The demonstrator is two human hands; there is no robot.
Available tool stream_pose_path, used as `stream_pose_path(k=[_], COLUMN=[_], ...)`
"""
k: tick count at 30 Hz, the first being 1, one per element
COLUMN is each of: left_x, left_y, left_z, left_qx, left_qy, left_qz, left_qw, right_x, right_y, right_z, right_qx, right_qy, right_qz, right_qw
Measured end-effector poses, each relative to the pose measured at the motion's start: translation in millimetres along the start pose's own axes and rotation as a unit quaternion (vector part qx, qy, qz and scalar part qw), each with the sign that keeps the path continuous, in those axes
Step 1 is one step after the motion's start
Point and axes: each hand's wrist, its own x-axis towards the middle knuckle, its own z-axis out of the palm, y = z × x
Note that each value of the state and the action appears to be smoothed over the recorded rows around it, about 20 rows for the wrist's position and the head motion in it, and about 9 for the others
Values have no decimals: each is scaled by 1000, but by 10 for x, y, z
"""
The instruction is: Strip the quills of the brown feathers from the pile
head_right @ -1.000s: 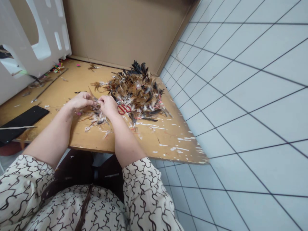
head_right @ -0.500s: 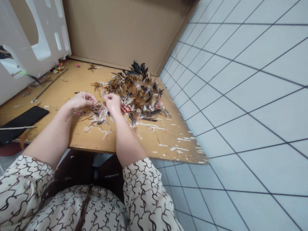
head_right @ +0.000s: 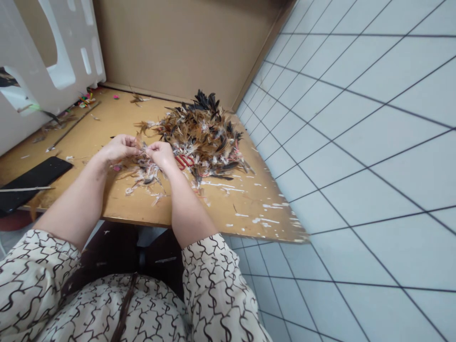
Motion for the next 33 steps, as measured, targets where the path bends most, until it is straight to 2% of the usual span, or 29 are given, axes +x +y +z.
stream_pose_path(k=[4, 9, 13, 18, 28, 33], left_x=[-2, 27, 45, 68, 100, 83], left_y=[-3, -35, -41, -46, -59, -28], left_z=[-7, -26, -22, -30, -76, -47], left_qx=[-4, 25, 3, -23, -77, -129], left_qy=[-3, 13, 34, 102, 197, 203], left_qz=[-2, -2, 5, -3, 4, -17], left_qw=[1000, 1000, 999, 995, 977, 971], right_x=[-8, 25, 71, 111, 95, 75], right_y=[1, 52, 85, 117, 31, -33], right_z=[-9, -31, -61, -100, -139, -135], right_qx=[-12, -89, -159, -209, -34, 71], right_qy=[-16, -39, 4, 72, 122, 126], right_qz=[-8, -55, -72, -69, 11, 59], right_qw=[1000, 994, 985, 973, 992, 988])
